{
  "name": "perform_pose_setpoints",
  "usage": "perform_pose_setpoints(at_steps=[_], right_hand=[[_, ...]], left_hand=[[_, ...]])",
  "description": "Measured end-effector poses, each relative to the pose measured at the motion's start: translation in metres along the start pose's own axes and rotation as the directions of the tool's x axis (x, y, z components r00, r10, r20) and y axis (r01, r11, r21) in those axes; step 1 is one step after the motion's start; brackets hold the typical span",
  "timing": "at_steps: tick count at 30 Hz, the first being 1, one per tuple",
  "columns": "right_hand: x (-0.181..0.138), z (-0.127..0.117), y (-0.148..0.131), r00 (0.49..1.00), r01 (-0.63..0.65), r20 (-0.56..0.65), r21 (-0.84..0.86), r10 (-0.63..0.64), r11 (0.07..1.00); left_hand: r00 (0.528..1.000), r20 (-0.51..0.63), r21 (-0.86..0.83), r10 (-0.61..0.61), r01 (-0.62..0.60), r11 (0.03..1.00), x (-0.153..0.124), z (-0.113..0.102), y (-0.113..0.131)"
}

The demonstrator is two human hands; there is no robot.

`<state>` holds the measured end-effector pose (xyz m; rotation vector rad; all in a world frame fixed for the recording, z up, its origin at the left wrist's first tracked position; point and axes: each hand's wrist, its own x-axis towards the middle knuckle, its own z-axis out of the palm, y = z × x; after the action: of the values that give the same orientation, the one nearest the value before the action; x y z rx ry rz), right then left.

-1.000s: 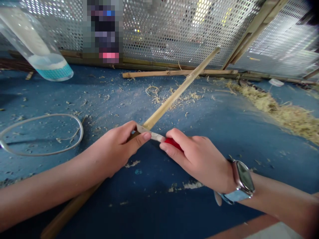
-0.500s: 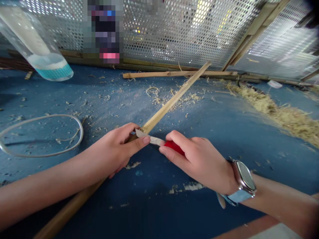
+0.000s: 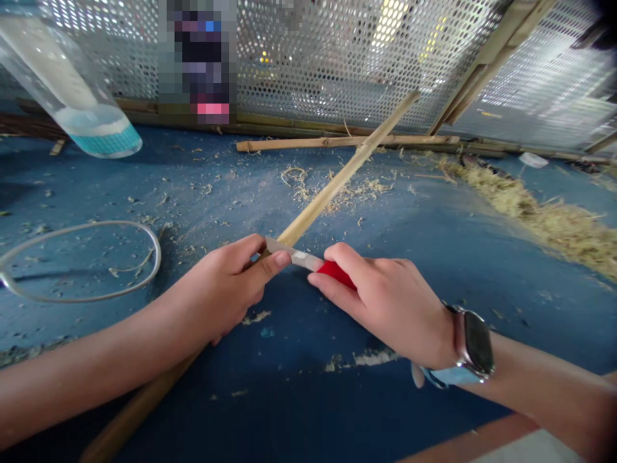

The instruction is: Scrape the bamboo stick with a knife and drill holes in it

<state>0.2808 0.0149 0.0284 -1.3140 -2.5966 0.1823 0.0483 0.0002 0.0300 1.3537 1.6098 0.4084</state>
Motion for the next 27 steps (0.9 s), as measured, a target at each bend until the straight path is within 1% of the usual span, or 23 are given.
perform_pose_setpoints(at_steps=[2, 4, 6, 7, 10, 11, 12, 14, 17, 19, 20, 22, 25, 27], right_hand=[[0.005, -0.004, 0.012, 0.998, -0.056, -0.030, -0.035, 0.055, 0.998], [0.010, -0.009, 0.023, 0.988, -0.142, -0.077, -0.064, 0.137, 0.988], [0.012, -0.012, 0.026, 0.980, -0.187, -0.078, -0.047, 0.183, 0.981], [0.011, -0.013, 0.025, 0.984, -0.176, -0.046, -0.022, 0.175, 0.984], [0.007, -0.011, 0.012, 0.992, -0.088, 0.098, 0.055, 0.082, 0.995], [0.006, -0.009, 0.010, 0.990, -0.077, 0.119, 0.056, 0.069, 0.995], [0.007, -0.008, 0.010, 0.990, -0.083, 0.116, 0.042, 0.078, 0.996], [0.011, -0.005, 0.018, 0.989, -0.136, 0.063, -0.005, 0.136, 0.991], [0.024, -0.005, 0.043, 0.977, -0.213, -0.027, -0.065, 0.211, 0.975], [0.030, -0.007, 0.054, 0.970, -0.241, -0.051, -0.070, 0.238, 0.968], [0.031, -0.008, 0.056, 0.969, -0.246, -0.044, -0.051, 0.244, 0.968], [0.029, -0.011, 0.049, 0.974, -0.226, 0.030, 0.020, 0.226, 0.974], [0.022, -0.011, 0.032, 0.979, -0.138, 0.160, 0.095, 0.122, 0.986], [0.022, -0.011, 0.031, 0.979, -0.120, 0.174, 0.083, 0.104, 0.989]], left_hand=[[1.000, -0.001, 0.028, 0.002, -0.002, 1.000, 0.000, -0.001, -0.002], [1.000, 0.012, 0.061, -0.009, 0.008, 0.998, -0.001, -0.003, -0.003], [0.999, 0.033, 0.052, -0.016, 0.015, 0.999, -0.002, -0.004, -0.004], [0.999, 0.046, 0.030, -0.009, 0.007, 1.000, -0.003, -0.005, -0.005], [0.996, 0.091, -0.036, 0.023, -0.020, 0.999, -0.004, -0.006, -0.007], [0.995, 0.094, -0.040, 0.026, -0.022, 0.999, -0.003, -0.006, -0.008], [0.995, 0.094, -0.035, 0.021, -0.018, 0.999, -0.003, -0.006, -0.009], [0.996, 0.087, -0.018, 0.003, -0.002, 1.000, -0.001, -0.007, -0.010], [0.995, 0.099, -0.016, 0.004, -0.002, 1.000, 0.001, -0.008, -0.013], [0.994, 0.111, -0.036, 0.006, -0.002, 0.999, 0.002, -0.008, -0.013], [0.993, 0.118, -0.047, 0.003, 0.003, 0.999, 0.001, -0.008, -0.013], [0.991, 0.131, -0.062, 0.005, 0.003, 0.998, 0.000, -0.008, -0.011], [0.993, 0.112, -0.048, 0.032, -0.026, 0.999, -0.003, -0.008, -0.008], [0.995, 0.093, -0.038, 0.047, -0.044, 0.998, -0.004, -0.007, -0.007]])
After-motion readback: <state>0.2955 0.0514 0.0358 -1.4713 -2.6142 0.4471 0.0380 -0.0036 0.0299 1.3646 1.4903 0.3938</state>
